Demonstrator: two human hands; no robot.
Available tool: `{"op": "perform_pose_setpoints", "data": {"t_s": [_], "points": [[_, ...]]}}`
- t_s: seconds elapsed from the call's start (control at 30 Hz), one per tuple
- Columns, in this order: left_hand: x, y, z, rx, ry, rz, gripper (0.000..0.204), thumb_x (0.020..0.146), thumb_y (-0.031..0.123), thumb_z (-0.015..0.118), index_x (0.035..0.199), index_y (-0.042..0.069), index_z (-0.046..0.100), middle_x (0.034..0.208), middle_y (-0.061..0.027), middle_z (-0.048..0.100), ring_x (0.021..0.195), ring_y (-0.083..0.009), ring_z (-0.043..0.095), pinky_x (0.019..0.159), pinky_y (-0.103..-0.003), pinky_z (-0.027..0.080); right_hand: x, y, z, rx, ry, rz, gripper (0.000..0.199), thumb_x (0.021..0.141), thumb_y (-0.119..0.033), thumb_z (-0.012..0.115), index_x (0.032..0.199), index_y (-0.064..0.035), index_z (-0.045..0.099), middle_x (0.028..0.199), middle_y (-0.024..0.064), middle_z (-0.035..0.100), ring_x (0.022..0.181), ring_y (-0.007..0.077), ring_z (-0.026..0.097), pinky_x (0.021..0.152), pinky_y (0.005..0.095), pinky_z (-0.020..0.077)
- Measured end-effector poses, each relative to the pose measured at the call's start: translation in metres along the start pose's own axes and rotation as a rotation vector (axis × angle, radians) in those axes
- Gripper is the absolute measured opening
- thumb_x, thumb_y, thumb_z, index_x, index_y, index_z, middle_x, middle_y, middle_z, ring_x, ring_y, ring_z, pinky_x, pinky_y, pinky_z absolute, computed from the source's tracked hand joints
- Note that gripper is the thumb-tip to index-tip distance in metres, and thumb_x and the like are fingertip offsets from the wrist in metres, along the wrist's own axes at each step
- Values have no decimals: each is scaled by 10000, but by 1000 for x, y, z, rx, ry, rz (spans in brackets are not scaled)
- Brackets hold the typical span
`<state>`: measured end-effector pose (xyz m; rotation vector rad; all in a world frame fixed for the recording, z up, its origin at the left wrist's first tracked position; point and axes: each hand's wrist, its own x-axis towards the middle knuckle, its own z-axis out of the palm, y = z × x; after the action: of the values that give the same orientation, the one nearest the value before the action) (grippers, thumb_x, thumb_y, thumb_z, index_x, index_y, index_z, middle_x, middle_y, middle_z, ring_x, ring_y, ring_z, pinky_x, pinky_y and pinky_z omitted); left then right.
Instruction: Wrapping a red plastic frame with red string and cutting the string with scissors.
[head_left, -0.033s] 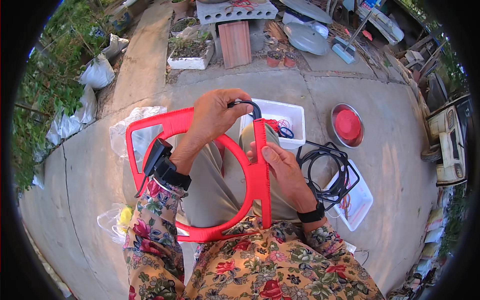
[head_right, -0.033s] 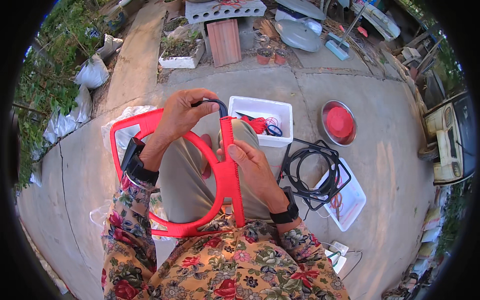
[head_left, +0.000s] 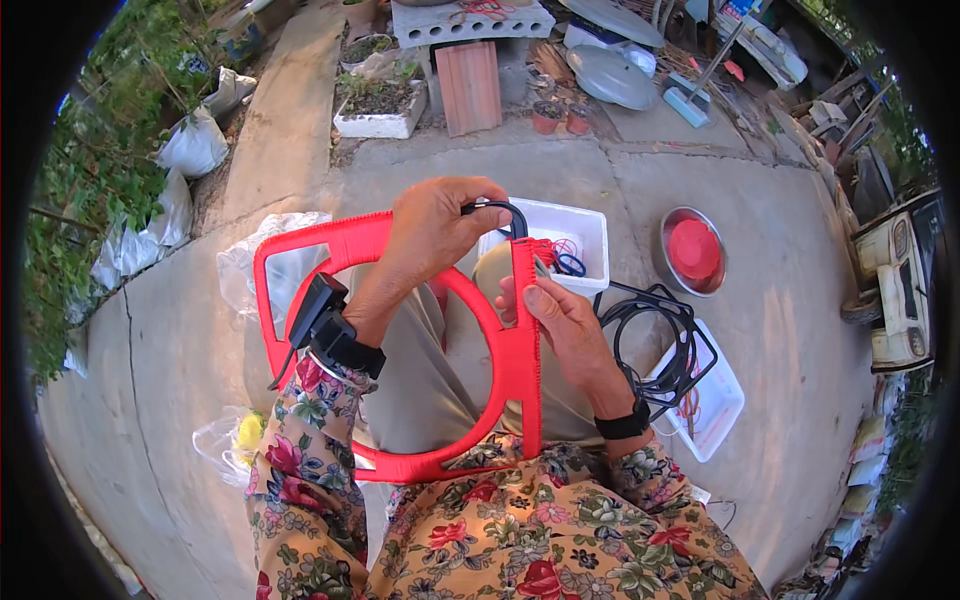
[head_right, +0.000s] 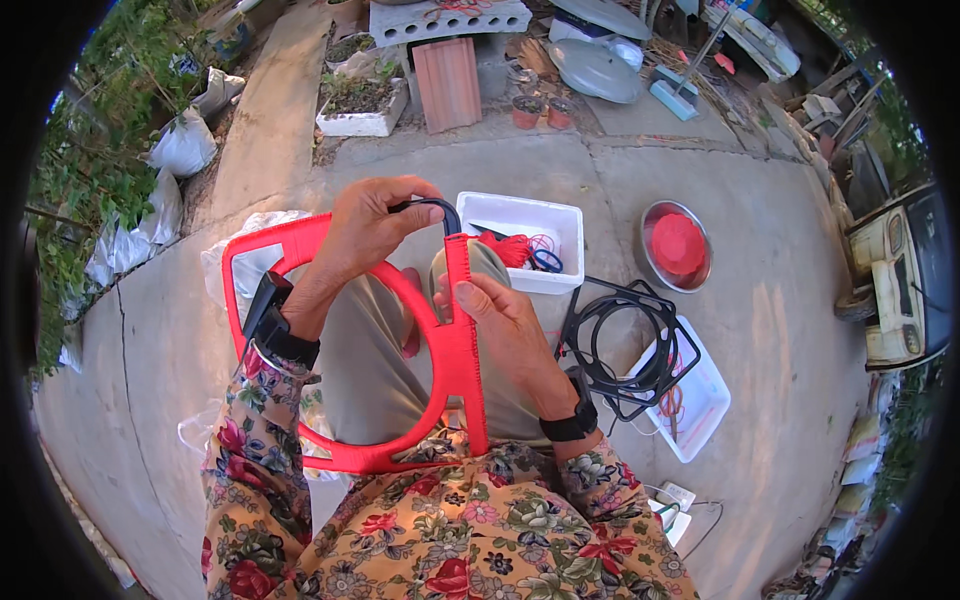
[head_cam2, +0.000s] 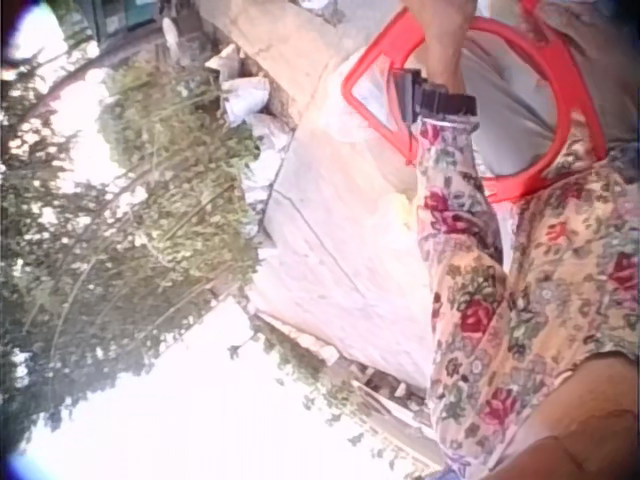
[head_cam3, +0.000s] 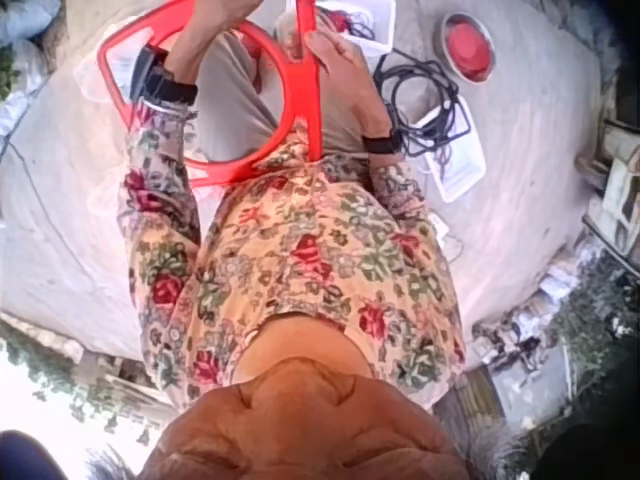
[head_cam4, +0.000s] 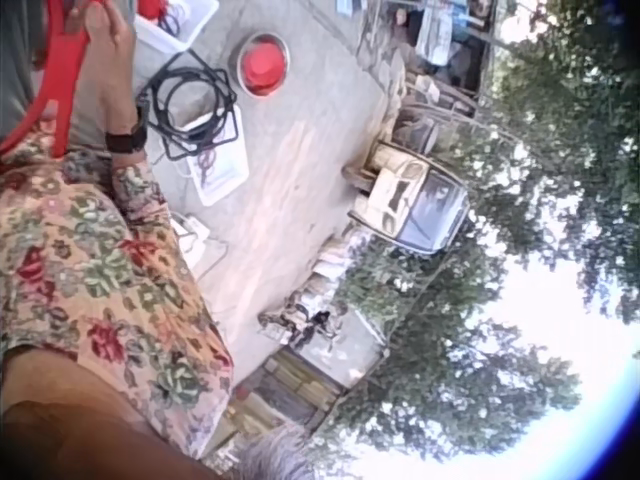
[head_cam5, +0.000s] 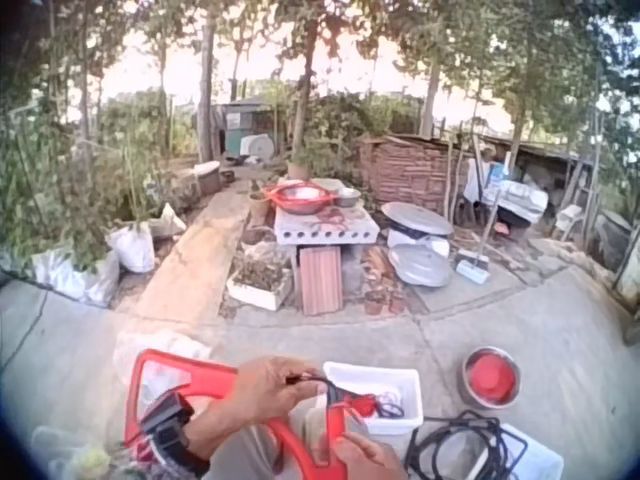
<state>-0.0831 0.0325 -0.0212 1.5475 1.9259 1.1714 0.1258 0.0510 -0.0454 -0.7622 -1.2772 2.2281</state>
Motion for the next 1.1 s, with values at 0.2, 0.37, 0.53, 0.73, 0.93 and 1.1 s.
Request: {"op": "perform_pose_setpoints", "data": {"t_s": [0.2,0.37,0.53,0.73,0.93,1.1], "points": [[6,16,20,-30,-66,-27,199,787,214,696,939,87,681,696,-73,619,632,-194,594,631,-312,461,4,4,-23,-131,6,-85,331,964,-274,526,1072,24,620,897,43,629,825,100,579,764,246,482],[-42,37,41,-262,429,52,172,859,79,629,1016,12,604,885,-58,624,743,-141,589,700,-271,473,-2,10,-49,-212,128,-87,329,959,-292,537,1033,6,653,846,13,618,779,66,535,697,212,437],[-113,49,85,-955,341,-454,204,898,142,620,1047,7,582,916,-60,642,799,-119,610,700,-258,498,-7,7,-47,-216,174,-143,337,958,-310,537,1021,-7,671,810,-12,606,762,45,494,685,203,413],[-112,62,98,-1252,208,-660,187,874,97,639,1025,0,588,944,-62,653,818,-122,620,757,-279,512,-14,-1,-42,-250,195,-250,306,951,-279,553,1010,-2,672,795,-17,582,756,53,483,676,209,414],[-113,61,113,-1340,231,-625,137,881,62,628,991,-11,593,887,-43,641,770,-82,599,701,-226,495,-16,6,-45,-231,181,-292,295,953,-267,551,995,0,669,722,-27,547,685,41,462,607,199,393],[-117,57,118,-1312,186,-629,153,862,62,641,988,-1,581,920,-66,639,805,-111,608,757,-272,516,-19,12,-48,-187,232,-305,284,954,-267,546,993,-15,671,711,-27,557,672,37,476,589,197,395]]}}
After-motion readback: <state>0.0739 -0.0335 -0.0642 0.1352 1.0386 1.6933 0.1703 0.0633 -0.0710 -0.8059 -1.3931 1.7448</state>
